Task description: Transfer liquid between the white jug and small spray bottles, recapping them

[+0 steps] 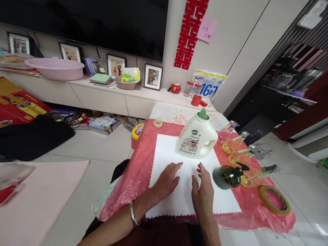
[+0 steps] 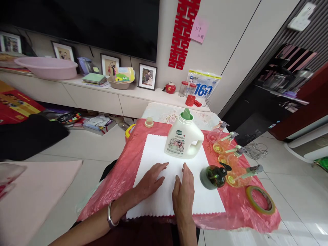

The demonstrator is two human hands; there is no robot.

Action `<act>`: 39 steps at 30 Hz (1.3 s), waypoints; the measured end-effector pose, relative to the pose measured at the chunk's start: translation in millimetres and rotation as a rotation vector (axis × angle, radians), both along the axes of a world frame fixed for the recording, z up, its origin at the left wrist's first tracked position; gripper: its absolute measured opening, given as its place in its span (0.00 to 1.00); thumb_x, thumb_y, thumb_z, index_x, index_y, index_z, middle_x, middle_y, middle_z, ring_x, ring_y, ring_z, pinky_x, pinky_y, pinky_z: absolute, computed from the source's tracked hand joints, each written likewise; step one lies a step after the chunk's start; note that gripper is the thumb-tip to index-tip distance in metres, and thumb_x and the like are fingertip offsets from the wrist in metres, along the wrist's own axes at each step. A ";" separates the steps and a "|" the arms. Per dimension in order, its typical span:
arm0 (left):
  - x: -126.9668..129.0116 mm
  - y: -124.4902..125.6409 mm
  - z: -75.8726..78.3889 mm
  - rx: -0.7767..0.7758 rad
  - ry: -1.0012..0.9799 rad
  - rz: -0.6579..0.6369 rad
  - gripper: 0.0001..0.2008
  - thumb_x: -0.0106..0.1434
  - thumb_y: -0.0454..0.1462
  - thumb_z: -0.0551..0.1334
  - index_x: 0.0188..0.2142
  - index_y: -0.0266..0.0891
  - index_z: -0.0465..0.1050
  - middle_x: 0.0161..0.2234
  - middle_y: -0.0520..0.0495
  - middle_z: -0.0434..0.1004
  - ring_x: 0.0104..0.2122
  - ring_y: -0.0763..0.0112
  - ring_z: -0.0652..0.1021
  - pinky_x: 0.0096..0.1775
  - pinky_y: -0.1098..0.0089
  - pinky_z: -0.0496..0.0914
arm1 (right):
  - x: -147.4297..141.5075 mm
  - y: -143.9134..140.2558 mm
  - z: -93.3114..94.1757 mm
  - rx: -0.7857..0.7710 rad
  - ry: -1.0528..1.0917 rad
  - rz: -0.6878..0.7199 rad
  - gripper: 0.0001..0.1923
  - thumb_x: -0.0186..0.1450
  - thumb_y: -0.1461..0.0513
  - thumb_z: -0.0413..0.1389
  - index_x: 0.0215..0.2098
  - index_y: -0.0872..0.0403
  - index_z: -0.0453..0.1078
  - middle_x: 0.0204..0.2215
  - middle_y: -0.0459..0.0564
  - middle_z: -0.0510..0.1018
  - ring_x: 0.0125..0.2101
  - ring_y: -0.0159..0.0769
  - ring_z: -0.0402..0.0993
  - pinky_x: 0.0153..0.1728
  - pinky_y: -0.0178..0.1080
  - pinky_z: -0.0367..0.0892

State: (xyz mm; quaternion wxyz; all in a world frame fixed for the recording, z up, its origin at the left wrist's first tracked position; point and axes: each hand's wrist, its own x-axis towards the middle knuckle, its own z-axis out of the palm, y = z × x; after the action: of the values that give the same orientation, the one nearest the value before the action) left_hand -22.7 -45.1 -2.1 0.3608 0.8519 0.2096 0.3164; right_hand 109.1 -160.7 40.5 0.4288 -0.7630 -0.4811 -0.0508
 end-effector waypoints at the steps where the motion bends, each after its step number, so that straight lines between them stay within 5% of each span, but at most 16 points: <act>1: -3.3 1.0 4.6 -0.025 0.016 -0.019 0.32 0.66 0.32 0.56 0.69 0.43 0.57 0.51 0.39 0.75 0.51 0.56 0.76 0.53 0.50 0.75 | -4.2 -6.8 -5.2 -0.015 0.042 0.015 0.24 0.75 0.54 0.44 0.65 0.55 0.60 0.56 0.58 0.70 0.52 0.42 0.71 0.51 0.50 0.72; 4: -15.8 2.3 18.5 -0.058 0.053 0.000 0.35 0.66 0.33 0.56 0.71 0.44 0.52 0.50 0.40 0.75 0.49 0.57 0.76 0.51 0.53 0.75 | -11.3 -21.2 -5.9 -0.050 0.151 0.041 0.25 0.75 0.52 0.46 0.64 0.56 0.62 0.53 0.58 0.72 0.48 0.40 0.74 0.48 0.47 0.74; 8: -34.3 0.1 36.4 -0.030 0.173 0.150 0.39 0.66 0.35 0.57 0.73 0.42 0.44 0.36 0.47 0.76 0.36 0.60 0.75 0.44 0.56 0.75 | -16.2 -27.8 18.1 -0.125 0.196 0.017 0.32 0.72 0.49 0.49 0.68 0.57 0.59 0.40 0.52 0.76 0.37 0.36 0.75 0.39 0.41 0.73; 12: -46.4 -5.1 60.9 0.038 0.185 0.297 0.41 0.66 0.37 0.59 0.74 0.40 0.41 0.31 0.50 0.72 0.29 0.63 0.70 0.37 0.59 0.73 | -26.2 -29.3 49.9 -0.152 0.124 -0.048 0.42 0.69 0.51 0.52 0.76 0.56 0.44 0.24 0.40 0.66 0.23 0.31 0.65 0.26 0.33 0.64; 18: -46.8 -22.1 90.7 0.187 0.100 0.319 0.34 0.72 0.35 0.50 0.74 0.39 0.39 0.30 0.50 0.69 0.27 0.65 0.68 0.35 0.62 0.70 | -44.8 -31.3 72.2 -0.023 -0.084 -0.084 0.44 0.71 0.59 0.49 0.77 0.51 0.29 0.22 0.38 0.63 0.19 0.29 0.61 0.24 0.29 0.56; 23: -38.8 -32.2 81.5 0.262 0.137 0.242 0.35 0.72 0.33 0.47 0.74 0.38 0.33 0.30 0.50 0.70 0.28 0.63 0.70 0.34 0.62 0.70 | -48.4 -27.2 60.3 -0.002 -0.216 -0.096 0.44 0.72 0.63 0.49 0.77 0.52 0.26 0.22 0.38 0.64 0.20 0.29 0.61 0.24 0.29 0.56; 29: -36.2 -31.7 57.5 0.421 0.410 0.220 0.46 0.65 0.23 0.48 0.72 0.37 0.16 0.28 0.52 0.69 0.25 0.66 0.69 0.30 0.67 0.65 | -42.2 -17.3 35.8 -0.272 -0.237 -0.076 0.44 0.66 0.67 0.41 0.76 0.52 0.27 0.24 0.42 0.68 0.19 0.29 0.61 0.24 0.30 0.45; 39: -32.2 -35.6 70.9 0.527 0.555 0.263 0.52 0.63 0.21 0.52 0.67 0.34 0.04 0.30 0.53 0.73 0.27 0.67 0.72 0.30 0.67 0.66 | -44.0 -16.4 32.4 -0.270 -0.213 -0.082 0.47 0.64 0.69 0.42 0.76 0.48 0.26 0.22 0.41 0.64 0.20 0.29 0.60 0.26 0.29 0.42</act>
State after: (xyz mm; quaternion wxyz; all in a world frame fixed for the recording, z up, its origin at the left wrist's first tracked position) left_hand -54.9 -80.7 68.8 0.0161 0.9341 0.3181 0.1610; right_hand 65.0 -177.0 72.9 0.2666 -0.8229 -0.4948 -0.0836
